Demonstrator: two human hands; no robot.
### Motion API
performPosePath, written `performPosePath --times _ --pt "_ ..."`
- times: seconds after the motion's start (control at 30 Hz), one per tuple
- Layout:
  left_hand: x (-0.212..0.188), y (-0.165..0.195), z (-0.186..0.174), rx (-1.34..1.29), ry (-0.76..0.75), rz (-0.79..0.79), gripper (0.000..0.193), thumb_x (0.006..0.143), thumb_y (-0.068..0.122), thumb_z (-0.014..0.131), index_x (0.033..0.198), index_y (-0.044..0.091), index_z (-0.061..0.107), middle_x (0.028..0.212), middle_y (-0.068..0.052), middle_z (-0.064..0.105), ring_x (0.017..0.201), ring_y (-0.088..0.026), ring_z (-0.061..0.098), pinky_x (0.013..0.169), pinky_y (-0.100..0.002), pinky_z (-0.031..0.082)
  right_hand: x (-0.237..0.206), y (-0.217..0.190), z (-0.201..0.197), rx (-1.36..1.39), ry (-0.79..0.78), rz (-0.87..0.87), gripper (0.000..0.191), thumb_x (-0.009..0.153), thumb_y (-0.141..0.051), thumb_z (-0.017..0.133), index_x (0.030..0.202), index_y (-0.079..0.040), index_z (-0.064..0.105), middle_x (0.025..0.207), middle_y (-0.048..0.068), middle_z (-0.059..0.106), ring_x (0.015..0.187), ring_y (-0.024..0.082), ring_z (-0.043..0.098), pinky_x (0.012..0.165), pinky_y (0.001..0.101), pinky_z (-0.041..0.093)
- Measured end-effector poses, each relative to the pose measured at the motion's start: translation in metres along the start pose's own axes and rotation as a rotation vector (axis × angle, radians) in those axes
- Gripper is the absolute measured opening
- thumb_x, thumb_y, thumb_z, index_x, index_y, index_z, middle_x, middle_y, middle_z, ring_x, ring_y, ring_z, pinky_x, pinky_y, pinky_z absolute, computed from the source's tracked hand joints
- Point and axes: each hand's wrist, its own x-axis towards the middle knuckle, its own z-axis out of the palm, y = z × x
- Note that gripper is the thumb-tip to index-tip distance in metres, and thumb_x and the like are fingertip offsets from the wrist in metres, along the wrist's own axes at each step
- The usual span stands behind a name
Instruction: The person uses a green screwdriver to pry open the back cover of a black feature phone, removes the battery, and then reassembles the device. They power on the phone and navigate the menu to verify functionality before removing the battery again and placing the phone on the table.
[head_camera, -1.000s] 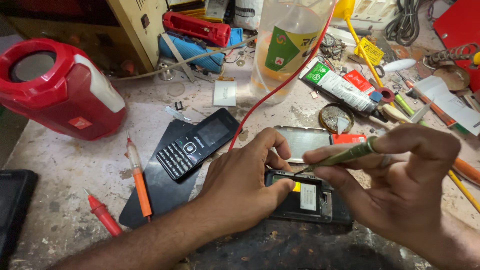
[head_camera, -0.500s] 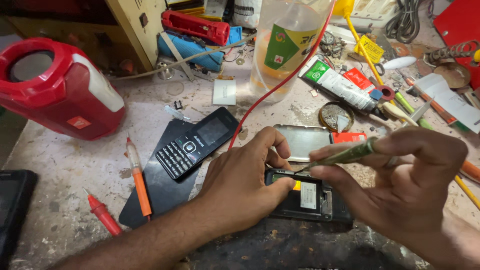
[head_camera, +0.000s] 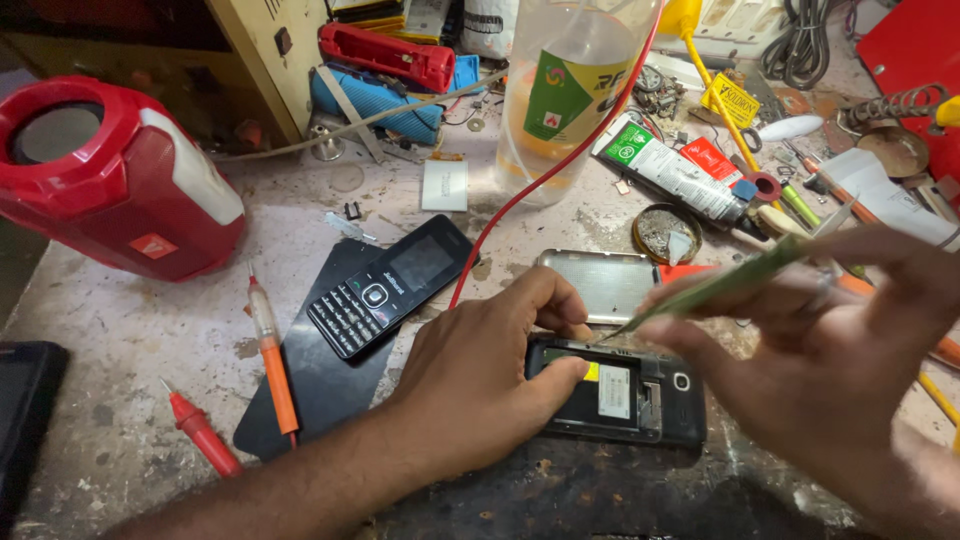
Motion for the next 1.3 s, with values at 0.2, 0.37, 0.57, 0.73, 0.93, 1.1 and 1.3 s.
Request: performPosePath --times 0.2,0.37,0.57,0.73,0.93,1.1,1.3 --pt "-0.003 0.005 -0.001 0.022 -0.056 0.004 0.044 0.075 0.033 0.078 0.109 0.010 0.063 0.100 -0.008 0.076 0.094 -0.027 0.075 0.080 -0.041 0.055 0.019 0.005 -0.003 0.013 -0.091 0.072 0.077 0.088 0.010 0.076 0.141 -0.004 0.022 0.135 0.012 0.034 0.104 0.030 0.072 0.087 0.0369 0.062" --pt "-0.009 0.004 -0.005 0.089 -0.082 0.293 0.071 0.065 0.036 0.088 0.120 0.004 0.056 0.112 -0.017 0.060 0.103 -0.037 0.063 0.083 -0.047 0.049 0.016 0.003 0.002 0.049 -0.093 0.049 0.078 0.087 0.010 0.076 0.140 -0.004 0.020 0.138 0.008 0.034 0.109 0.030 0.074 0.090 0.0381 0.063" --pt "-0.011 0.001 -0.004 0.092 -0.142 0.161 0.065 0.068 0.031 0.087 0.121 0.007 0.057 0.112 -0.013 0.060 0.104 -0.034 0.063 0.085 -0.047 0.050 0.010 0.007 0.007 0.121 -0.117 0.109 0.076 0.089 0.012 0.075 0.138 -0.005 0.020 0.135 0.009 0.043 0.106 0.028 0.075 0.091 0.0392 0.064" --pt "-0.009 -0.003 -0.004 0.188 -0.027 0.364 0.065 0.064 0.035 0.090 0.115 0.005 0.063 0.114 -0.012 0.064 0.112 -0.034 0.058 0.096 -0.047 0.045 0.009 0.010 0.008 0.096 -0.109 0.089 0.075 0.088 0.010 0.076 0.137 -0.007 0.022 0.133 0.013 0.043 0.105 0.028 0.076 0.090 0.0390 0.064" --pt "-0.008 -0.004 0.000 0.205 0.036 0.380 0.066 0.064 0.038 0.091 0.116 0.005 0.065 0.116 -0.012 0.066 0.116 -0.033 0.057 0.099 -0.046 0.044 0.014 0.009 0.003 0.110 -0.115 0.068 0.075 0.088 0.011 0.075 0.138 -0.008 0.022 0.133 0.015 0.042 0.105 0.028 0.075 0.088 0.0386 0.063" --pt "-0.006 -0.004 0.001 0.156 0.071 0.316 0.066 0.067 0.045 0.091 0.115 0.007 0.067 0.111 -0.011 0.065 0.112 -0.031 0.058 0.095 -0.045 0.045 0.020 0.000 -0.001 0.112 -0.084 0.168 0.072 0.093 0.010 0.071 0.138 -0.011 0.019 0.122 0.023 0.053 0.104 0.029 0.076 0.088 0.0385 0.064" --pt "-0.001 -0.002 0.007 0.076 0.167 0.298 0.040 0.077 0.028 0.086 0.111 0.011 0.075 0.104 -0.007 0.069 0.107 -0.028 0.063 0.093 -0.041 0.048 0.024 -0.012 -0.006 0.164 -0.092 0.307 0.068 0.095 0.008 0.065 0.139 -0.011 0.017 0.098 0.025 0.070 0.097 0.029 0.078 0.087 0.0386 0.064"
